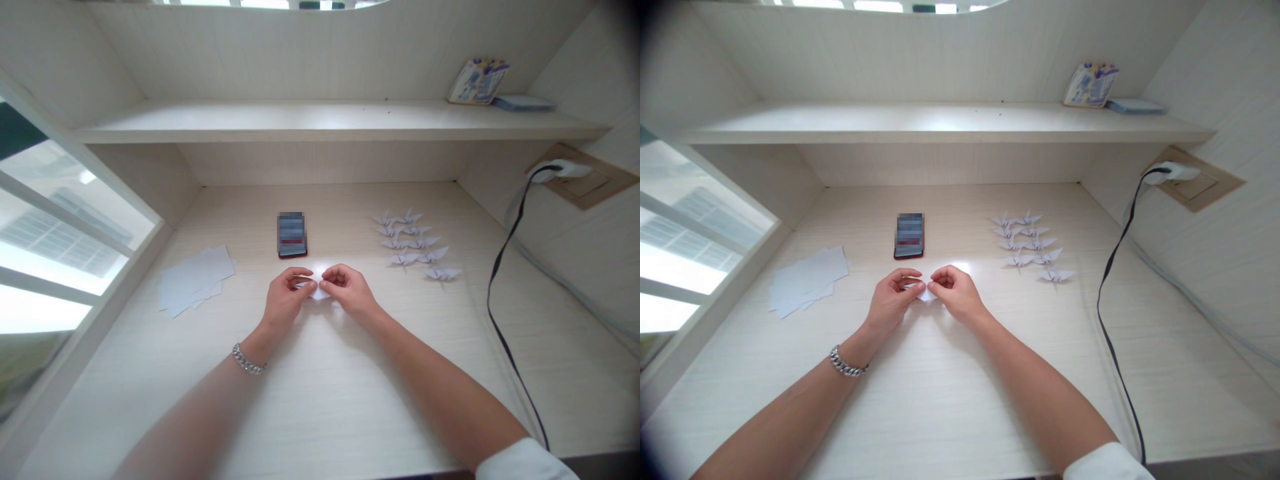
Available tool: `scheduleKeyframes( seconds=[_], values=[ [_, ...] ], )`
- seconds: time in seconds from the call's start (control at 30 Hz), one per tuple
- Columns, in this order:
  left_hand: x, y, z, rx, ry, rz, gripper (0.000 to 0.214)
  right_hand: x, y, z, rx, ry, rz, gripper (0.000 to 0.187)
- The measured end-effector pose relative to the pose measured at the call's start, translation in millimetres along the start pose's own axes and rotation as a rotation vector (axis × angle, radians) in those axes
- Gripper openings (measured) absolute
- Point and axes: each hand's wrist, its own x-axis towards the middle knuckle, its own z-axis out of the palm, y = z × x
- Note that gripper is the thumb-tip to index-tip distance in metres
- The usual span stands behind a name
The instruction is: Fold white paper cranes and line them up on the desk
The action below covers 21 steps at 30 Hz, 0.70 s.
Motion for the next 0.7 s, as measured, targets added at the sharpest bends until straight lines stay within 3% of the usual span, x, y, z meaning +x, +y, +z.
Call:
scheduleKeyframes(
  seconds=[0.3,0.7],
  values=[
    [-0.3,8.0,2.2,-0.192,0.015,-0.129,0.026,3.3,1.3,-3.6,0.012,0.006,0.002,0.023],
    [-0.2,1.2,0.3,-0.095,-0.014,-0.059,0.032,4.3,3.2,-6.1,0.022,-0.008,0.021,0.023]
  ],
)
